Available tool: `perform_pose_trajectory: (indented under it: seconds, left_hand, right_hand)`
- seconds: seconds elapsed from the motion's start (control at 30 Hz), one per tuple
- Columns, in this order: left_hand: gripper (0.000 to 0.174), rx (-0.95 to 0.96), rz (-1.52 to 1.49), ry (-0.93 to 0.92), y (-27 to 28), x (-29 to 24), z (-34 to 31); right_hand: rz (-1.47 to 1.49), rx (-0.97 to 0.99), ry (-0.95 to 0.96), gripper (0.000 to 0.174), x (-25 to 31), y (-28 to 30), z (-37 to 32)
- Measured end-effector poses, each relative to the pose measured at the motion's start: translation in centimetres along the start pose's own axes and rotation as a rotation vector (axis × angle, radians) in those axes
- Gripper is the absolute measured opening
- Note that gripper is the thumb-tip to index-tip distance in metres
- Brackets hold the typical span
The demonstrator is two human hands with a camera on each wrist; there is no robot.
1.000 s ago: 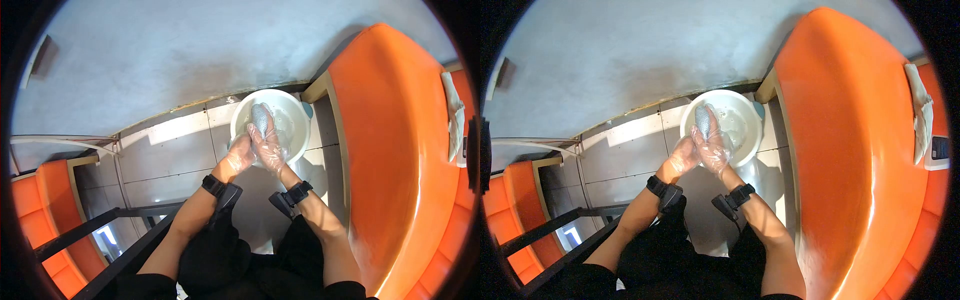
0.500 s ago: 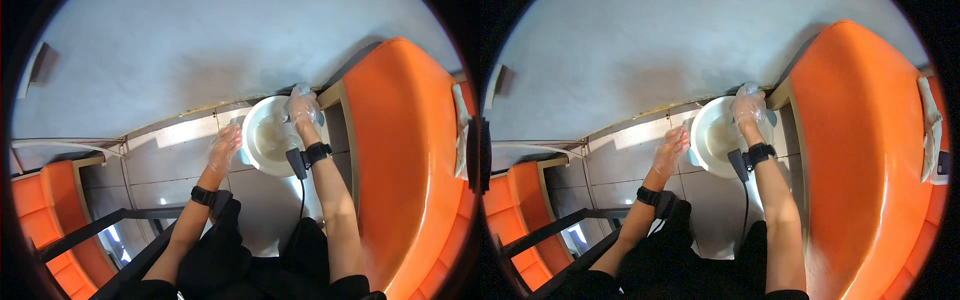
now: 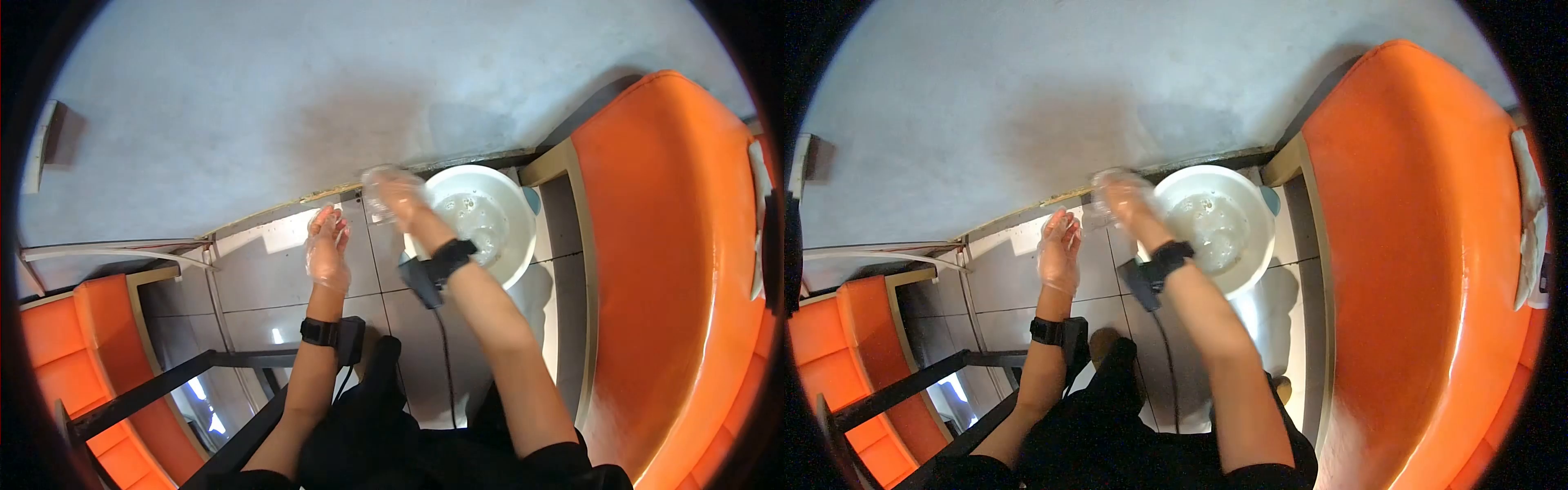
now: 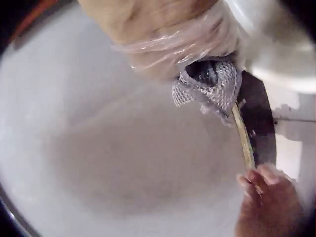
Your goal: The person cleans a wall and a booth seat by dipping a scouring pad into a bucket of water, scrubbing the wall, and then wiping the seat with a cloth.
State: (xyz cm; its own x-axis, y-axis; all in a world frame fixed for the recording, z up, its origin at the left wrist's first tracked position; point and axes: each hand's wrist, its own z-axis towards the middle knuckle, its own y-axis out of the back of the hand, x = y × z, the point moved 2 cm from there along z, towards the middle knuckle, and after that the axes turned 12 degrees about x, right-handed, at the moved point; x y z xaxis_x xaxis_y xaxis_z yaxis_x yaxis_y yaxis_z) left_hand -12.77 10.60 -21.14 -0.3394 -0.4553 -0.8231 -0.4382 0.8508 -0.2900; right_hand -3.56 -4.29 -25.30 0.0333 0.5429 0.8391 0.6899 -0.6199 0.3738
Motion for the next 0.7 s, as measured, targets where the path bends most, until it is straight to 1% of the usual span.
perform_pose_trajectory:
  seconds: [0.07,0.1,0.13,0.2,0.23,0.27,0.3,0.33,0.37,0.4,0.43,0.47,0.5,0.53,0.57,0.63,0.67,0.7]
  left_hand:
    - [0.023,0.014,0.010,0.014,-0.9,0.2,-0.3]
    - [0.023,0.028,0.022,0.031,-1.3,0.4,-0.5]
    - [0.022,0.034,0.023,0.036,-1.5,0.6,-0.5]
    - [0.022,0.039,0.024,0.038,-1.6,0.5,-0.4]
    - [0.022,0.043,0.027,0.042,-1.7,0.5,-0.3]
    - [0.022,0.043,0.026,0.042,-1.7,0.5,-0.3]
    - [0.021,0.042,0.031,0.033,-1.7,0.5,-0.2]
    - [0.021,0.041,0.036,0.024,-1.7,0.4,-0.3]
    - [0.021,0.042,0.037,0.019,-1.8,0.3,-0.3]
    - [0.021,0.028,0.039,-0.006,-1.8,0.2,-0.3]
    - [0.021,0.013,0.042,-0.029,-1.8,0.1,-0.4]
    - [0.021,0.010,0.047,-0.028,-1.8,0.1,-0.5]
    - [0.021,-0.024,0.062,-0.054,-1.8,0.0,-0.5]
    - [0.021,-0.057,0.076,-0.082,-1.8,0.0,-0.6]
    - [0.021,-0.058,0.080,-0.084,-1.8,0.0,-0.6]
    - [0.020,-0.081,0.059,-0.109,-1.6,-0.1,-0.7]
    - [0.020,-0.080,0.064,-0.113,-1.5,-0.3,-0.7]
    - [0.021,-0.093,0.076,-0.113,-1.4,-0.5,-0.6]
  right_hand:
    - [-0.445,-0.518,0.298,0.038,-6.2,2.4,-2.6]
    - [-0.667,-0.776,0.447,0.035,-7.8,3.1,-3.8]
    - [-0.667,-0.776,0.447,0.035,-8.0,4.3,-4.7]
    - [0.227,-0.803,0.051,0.030,-7.2,9.0,-6.6]
    - [0.671,-0.769,-0.154,0.030,-6.7,10.5,-7.3]
    - [1.111,-0.703,-0.365,0.033,-6.7,10.8,-7.4]
    - [1.111,-0.703,-0.365,0.033,-7.7,9.8,-6.1]
    - [0.722,-0.701,-0.415,0.039,-9.2,8.0,-3.9]
    - [0.333,-0.682,-0.450,0.049,-9.3,6.7,-2.1]
    - [-0.278,-0.363,-0.527,0.052,-6.3,6.4,-2.1]
    - [-0.876,-0.010,-0.563,0.055,-3.3,5.5,-2.0]
    - [-0.871,-0.007,-0.561,0.055,-10.8,1.3,3.7]
    - [-0.201,-0.564,-0.345,0.035,-13.5,-5.2,11.7]
    - [-0.418,-0.395,-0.187,0.039,-14.4,-6.8,11.7]
    - [-0.627,-0.221,-0.024,0.047,-14.5,-8.3,11.1]
    - [-0.442,-0.400,0.118,0.036,-6.0,-12.9,14.5]
    - [-0.438,-0.404,0.120,0.036,-4.1,-8.6,9.4]
    - [-0.515,-0.102,0.067,0.035,0.9,-5.7,6.4]
